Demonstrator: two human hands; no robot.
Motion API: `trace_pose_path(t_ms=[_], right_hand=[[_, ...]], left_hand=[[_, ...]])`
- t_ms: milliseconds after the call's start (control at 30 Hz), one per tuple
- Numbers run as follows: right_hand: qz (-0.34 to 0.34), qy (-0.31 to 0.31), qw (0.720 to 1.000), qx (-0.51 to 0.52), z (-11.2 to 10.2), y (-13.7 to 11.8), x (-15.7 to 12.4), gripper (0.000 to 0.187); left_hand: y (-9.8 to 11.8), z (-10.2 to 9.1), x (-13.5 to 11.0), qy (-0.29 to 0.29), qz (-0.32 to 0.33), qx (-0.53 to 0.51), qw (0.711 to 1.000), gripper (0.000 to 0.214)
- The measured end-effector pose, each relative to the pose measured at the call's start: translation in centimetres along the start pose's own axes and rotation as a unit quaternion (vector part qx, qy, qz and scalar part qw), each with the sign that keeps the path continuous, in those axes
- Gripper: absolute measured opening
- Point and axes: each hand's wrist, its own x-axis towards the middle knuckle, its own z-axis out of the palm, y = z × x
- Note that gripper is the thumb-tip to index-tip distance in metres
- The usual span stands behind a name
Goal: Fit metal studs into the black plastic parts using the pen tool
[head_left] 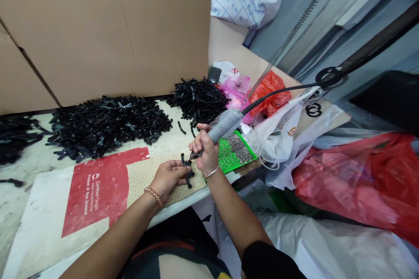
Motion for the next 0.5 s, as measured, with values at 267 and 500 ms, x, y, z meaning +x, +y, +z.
trace_pose_path(t_ms=[267, 500], right_hand=[[0.004, 0.002, 1.0, -0.001, 0.0, 0.12, -0.01, 0.038], [0.006, -0.003, 1.0, 0.009, -0.01, 0.24, -0.03, 0.037]], left_hand=[[-0.46, -0.25, 0.34, -0.004, 0.004, 0.005, 1.0, 0.021], [-0.59, -0.29, 0.54, -0.012, 0.007, 0.01, 1.0, 0.025]])
